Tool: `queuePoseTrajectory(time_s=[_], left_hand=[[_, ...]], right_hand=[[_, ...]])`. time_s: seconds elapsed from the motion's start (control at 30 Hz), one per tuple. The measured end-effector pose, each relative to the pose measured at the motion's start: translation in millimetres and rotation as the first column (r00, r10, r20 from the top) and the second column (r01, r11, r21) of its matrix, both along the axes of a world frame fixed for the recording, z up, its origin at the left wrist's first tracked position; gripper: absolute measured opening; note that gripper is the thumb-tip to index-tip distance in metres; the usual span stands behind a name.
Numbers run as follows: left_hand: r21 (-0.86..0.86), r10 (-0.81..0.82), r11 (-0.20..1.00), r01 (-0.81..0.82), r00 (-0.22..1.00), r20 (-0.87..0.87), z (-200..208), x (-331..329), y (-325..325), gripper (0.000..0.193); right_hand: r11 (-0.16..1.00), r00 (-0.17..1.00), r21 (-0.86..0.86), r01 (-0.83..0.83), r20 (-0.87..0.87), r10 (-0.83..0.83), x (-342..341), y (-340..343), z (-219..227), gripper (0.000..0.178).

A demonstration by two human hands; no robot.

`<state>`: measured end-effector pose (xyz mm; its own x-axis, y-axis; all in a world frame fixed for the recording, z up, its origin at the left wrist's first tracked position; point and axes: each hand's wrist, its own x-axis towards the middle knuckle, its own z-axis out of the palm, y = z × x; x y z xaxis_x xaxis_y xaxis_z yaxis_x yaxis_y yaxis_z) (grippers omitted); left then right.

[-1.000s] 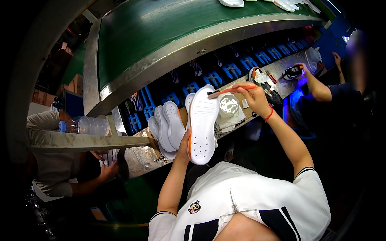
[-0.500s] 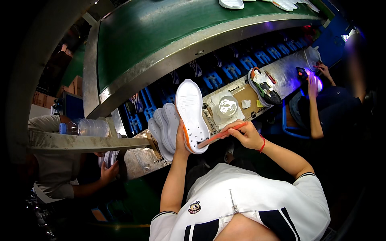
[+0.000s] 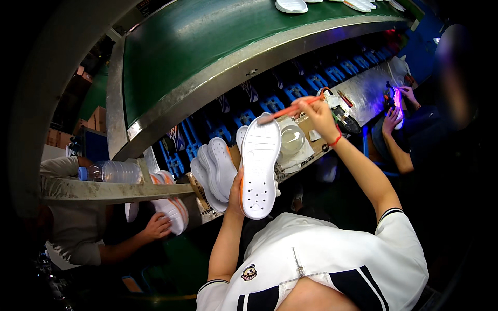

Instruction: The person applies glue to the underside of white shoe soles using a small brush. They dip the brush into a container and coat the surface of multiple soles before placing them on a green conveyor belt.

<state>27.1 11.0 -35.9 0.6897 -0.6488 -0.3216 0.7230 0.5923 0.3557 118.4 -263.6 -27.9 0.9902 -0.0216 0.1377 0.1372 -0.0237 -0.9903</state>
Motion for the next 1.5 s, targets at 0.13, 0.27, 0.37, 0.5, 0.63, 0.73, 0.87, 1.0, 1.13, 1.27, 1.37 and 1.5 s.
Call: queuePoseTrajectory(time_s=[0.13, 0.27, 0.37, 0.5, 0.63, 0.73, 0.87, 1.0, 1.13, 1.27, 1.37, 1.5], left_hand=[[0.067, 0.004, 0.998, -0.005, 1.0, 0.013, -2, -1, 2, 0.073], [0.095, 0.067, 0.993, -0.069, 0.997, 0.03, -6, 1, 2, 0.07], [0.156, 0.151, 0.973, -0.167, 0.982, 0.109, -8, 7, 1, 0.063], [0.274, 0.28, 0.902, -0.335, 0.934, 0.222, -17, 17, -4, 0.059], [0.272, 0.381, 0.85, -0.451, 0.883, 0.273, -17, 26, -5, 0.058], [0.31, 0.437, 0.794, -0.522, 0.846, 0.305, -24, 30, 0, 0.059], [0.353, 0.364, 0.822, -0.446, 0.89, 0.275, -30, 28, 7, 0.061], [0.345, 0.236, 0.89, -0.299, 0.948, 0.214, -33, 8, 5, 0.066], [0.195, 0.089, 0.975, -0.104, 0.993, 0.082, -2, -12, -2, 0.075], [0.115, 0.063, 0.991, -0.069, 0.996, 0.056, 1, -18, 5, 0.078], [0.077, 0.047, 0.996, -0.052, 0.997, 0.062, 13, -18, 3, 0.078], [0.258, 0.194, 0.938, -0.23, 0.968, 0.158, 29, 4, -3, 0.069]], right_hand=[[0.988, 0.978, -0.085, -0.131, 0.15, 0.143, 3, -1, 31, 0.022], [0.925, 0.96, -0.371, -0.077, 0.222, 0.169, -3, 2, 42, 0.018], [0.921, 0.972, -0.389, 0.001, 0.216, 0.09, -17, 5, 32, 0.016], [0.935, 0.959, -0.338, -0.105, 0.213, 0.185, -59, 34, 22, 0.013], [0.886, 0.929, -0.443, -0.136, 0.254, 0.269, -86, 41, 18, 0.013], [0.885, 0.92, -0.411, -0.217, 0.216, 0.326, -101, 45, 18, 0.015], [0.918, 0.902, 0.248, -0.308, -0.232, 0.365, -113, 54, 19, 0.025], [0.951, 0.911, 0.155, -0.267, -0.283, 0.301, -64, 39, 1, 0.029], [0.979, 0.99, 0.205, -0.018, -0.135, 0.047, 0, 19, -13, 0.029], [0.973, 0.987, 0.17, -0.158, 0.025, 0.156, 8, 21, 12, 0.027], [0.981, 0.986, 0.095, -0.167, 0.0, 0.168, 9, 19, 5, 0.029], [0.941, 0.992, 0.315, 0.125, -0.043, -0.118, 12, -18, 20, 0.035]])
